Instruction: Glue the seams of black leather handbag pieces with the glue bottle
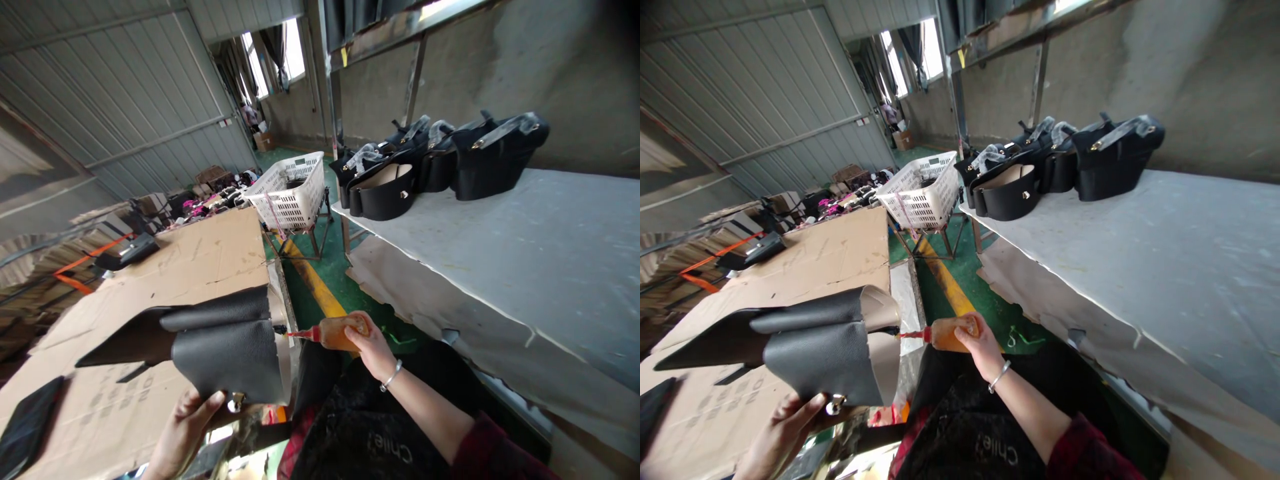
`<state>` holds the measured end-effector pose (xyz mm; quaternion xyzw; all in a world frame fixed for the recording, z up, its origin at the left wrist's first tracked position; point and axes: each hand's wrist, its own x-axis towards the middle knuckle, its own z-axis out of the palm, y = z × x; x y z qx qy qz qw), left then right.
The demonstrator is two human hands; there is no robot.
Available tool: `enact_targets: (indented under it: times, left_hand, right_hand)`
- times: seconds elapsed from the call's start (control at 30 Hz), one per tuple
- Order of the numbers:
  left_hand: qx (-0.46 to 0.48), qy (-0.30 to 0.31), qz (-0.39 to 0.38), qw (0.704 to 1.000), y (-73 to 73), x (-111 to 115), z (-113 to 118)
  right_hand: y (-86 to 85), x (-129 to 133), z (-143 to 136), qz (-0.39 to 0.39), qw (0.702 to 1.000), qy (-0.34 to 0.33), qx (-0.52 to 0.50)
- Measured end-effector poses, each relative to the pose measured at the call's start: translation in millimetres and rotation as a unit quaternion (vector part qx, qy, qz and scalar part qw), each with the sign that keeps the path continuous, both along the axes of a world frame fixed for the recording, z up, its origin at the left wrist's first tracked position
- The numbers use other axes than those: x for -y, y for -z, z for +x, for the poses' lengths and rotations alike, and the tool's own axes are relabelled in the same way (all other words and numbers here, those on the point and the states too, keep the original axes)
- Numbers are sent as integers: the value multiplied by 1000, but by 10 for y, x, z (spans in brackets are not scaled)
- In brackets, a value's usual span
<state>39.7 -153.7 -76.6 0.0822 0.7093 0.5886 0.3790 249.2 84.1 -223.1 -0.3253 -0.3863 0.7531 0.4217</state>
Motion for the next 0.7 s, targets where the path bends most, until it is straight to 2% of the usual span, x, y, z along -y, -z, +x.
enact_targets:
  times: [0.3, 0.53, 0.7]
  left_hand:
    - [-88, -29, -12, 996, -63, 55, 152]
    - [-71, -27, -9, 997, -143, 2, 231]
    - [-42, -36, -12, 998, -148, 10, 200]
  right_hand:
    - [-16, -61, -11, -49, 997, -12, -56]
    - [17, -138, -187, -31, 997, -36, -54]
    - [81, -133, -112, -25, 998, -51, -35]
